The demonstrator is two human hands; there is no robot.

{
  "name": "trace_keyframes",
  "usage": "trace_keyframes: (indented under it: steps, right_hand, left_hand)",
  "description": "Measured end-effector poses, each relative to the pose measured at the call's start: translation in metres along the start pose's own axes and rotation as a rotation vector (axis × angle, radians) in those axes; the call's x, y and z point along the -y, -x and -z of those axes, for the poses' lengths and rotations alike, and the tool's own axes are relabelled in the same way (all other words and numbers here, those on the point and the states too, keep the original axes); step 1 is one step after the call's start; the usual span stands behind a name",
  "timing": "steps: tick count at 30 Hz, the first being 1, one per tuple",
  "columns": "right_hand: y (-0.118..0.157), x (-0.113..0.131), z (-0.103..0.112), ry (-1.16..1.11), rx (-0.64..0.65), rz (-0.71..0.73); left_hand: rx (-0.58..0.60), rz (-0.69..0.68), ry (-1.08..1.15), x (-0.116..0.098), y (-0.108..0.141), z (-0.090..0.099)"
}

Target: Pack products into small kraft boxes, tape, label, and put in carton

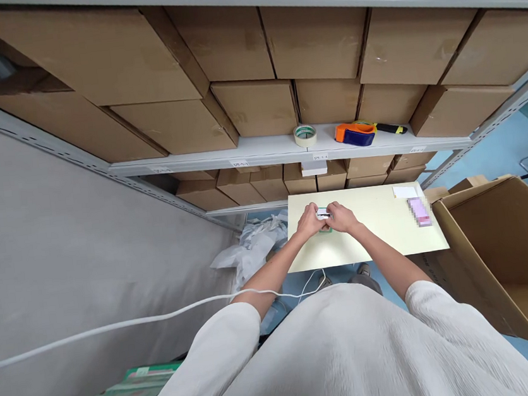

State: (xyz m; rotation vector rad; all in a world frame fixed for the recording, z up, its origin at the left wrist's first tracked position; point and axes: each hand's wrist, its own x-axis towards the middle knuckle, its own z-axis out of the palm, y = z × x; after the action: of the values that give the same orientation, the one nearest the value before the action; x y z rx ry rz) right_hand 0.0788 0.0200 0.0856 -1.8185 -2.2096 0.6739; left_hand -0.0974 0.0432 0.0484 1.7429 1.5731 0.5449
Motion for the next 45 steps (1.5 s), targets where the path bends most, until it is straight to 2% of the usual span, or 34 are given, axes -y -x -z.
trace_keyframes:
  steps: [4,11,16,21,24,35,41,45]
  right_hand:
    - [0.001,-0.006,0.003,-0.023,0.012,0.012]
    - [0.000,-0.017,-0.001,-0.073,0.027,0.046]
    - [-0.004,-0.018,-0.006,-0.076,-0.010,0.006]
    - [-0.005,-0.022,-0.011,-0.115,-0.053,0.035]
    - [-0.006,-0.024,-0.013,-0.146,-0.088,-0.021]
    - [-0.014,-0.020,-0.024,-0.118,-0.178,-0.127]
    - [-0.006,-0.025,-0.021,-0.244,-0.118,0.023]
    - [-0.001,-0.031,-0.019,-0.357,-0.149,0.009]
  left_hand:
    - [0.008,-0.003,0.045,0.005,-0.002,0.004]
    - [0.054,-0.079,0.257,0.022,-0.002,0.020]
    - [0.044,-0.112,0.203,0.024,-0.003,0.017]
    - [0.066,-0.165,0.152,0.022,-0.002,0.018]
    - [0.074,-0.187,0.136,0.022,-0.002,0.019]
    - [0.087,-0.168,0.096,0.021,0.000,0.018]
    - [0.067,-0.151,0.100,0.019,0.007,0.017]
    - [0.060,-0.188,0.153,0.019,0.010,0.017]
